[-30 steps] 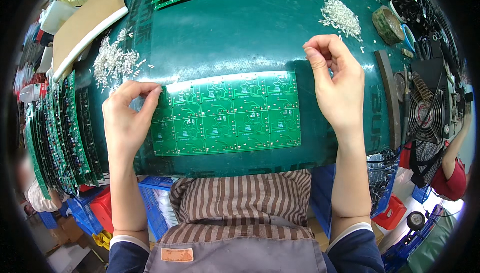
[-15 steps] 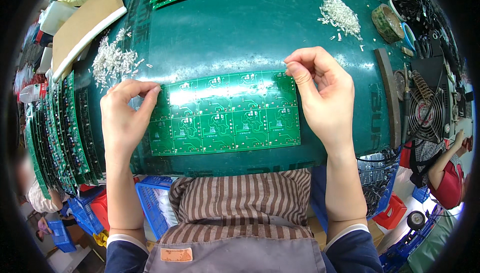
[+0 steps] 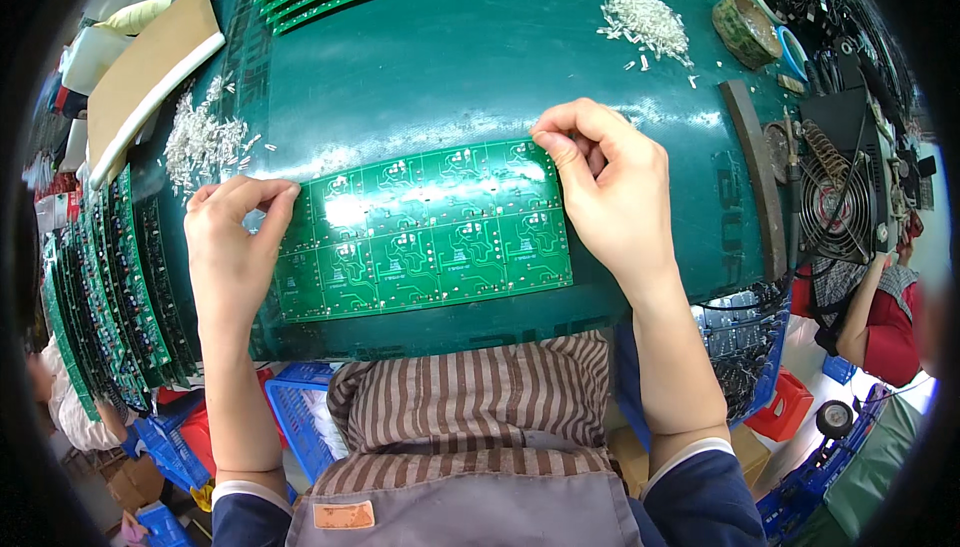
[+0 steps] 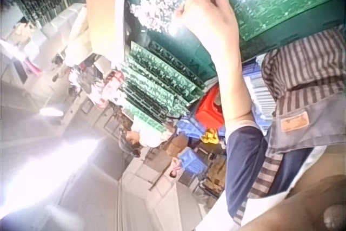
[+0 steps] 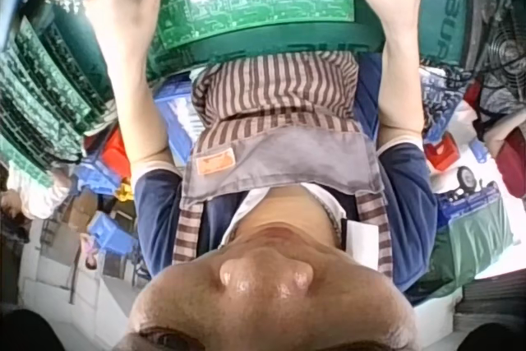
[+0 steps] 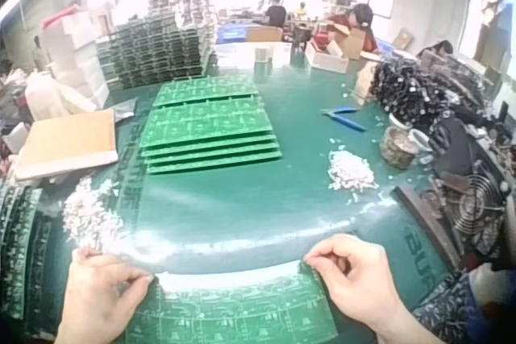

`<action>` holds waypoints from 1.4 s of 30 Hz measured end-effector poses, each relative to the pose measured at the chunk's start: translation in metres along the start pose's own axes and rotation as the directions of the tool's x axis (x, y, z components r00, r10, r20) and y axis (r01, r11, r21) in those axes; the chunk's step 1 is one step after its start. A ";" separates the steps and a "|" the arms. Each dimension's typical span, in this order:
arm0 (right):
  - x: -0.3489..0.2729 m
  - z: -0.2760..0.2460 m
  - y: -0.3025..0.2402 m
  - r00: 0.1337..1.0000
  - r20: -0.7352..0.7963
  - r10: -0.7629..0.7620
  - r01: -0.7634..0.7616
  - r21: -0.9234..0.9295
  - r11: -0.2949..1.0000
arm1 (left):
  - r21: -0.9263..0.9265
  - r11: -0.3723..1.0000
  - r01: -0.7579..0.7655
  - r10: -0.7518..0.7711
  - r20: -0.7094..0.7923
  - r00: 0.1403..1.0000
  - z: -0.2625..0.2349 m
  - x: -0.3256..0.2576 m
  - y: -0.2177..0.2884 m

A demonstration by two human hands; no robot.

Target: The person inserts small electronic components into a circuit board by hand, places the board onto a stack of circuit boards, and takes another board to insert more components.

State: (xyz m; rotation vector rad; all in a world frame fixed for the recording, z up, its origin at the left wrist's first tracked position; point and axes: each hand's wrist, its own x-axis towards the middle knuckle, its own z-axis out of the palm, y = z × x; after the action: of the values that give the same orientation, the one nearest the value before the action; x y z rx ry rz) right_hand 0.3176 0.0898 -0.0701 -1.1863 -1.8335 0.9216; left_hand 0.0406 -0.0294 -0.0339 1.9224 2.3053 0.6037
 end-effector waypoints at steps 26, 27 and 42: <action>-0.003 0.002 -0.002 1.000 0.009 -0.009 0.010 -0.114 0.993 | -0.060 0.990 -0.128 0.132 0.068 0.989 -0.003 0.006 -0.017; -0.002 0.003 -0.002 0.999 0.004 -0.036 0.036 -0.125 0.992 | -0.065 0.990 -0.122 0.126 0.062 0.990 -0.003 0.005 -0.017; -0.003 0.004 -0.007 0.999 -0.003 -0.041 0.040 -0.164 0.986 | -0.026 0.995 -0.095 0.097 0.054 0.994 -0.008 0.006 -0.013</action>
State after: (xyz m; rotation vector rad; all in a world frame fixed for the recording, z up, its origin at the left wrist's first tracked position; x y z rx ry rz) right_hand 0.3119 0.0839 -0.0662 -1.2449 -1.9519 0.7548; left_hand 0.0252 -0.0273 -0.0299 2.0223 2.1744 0.5760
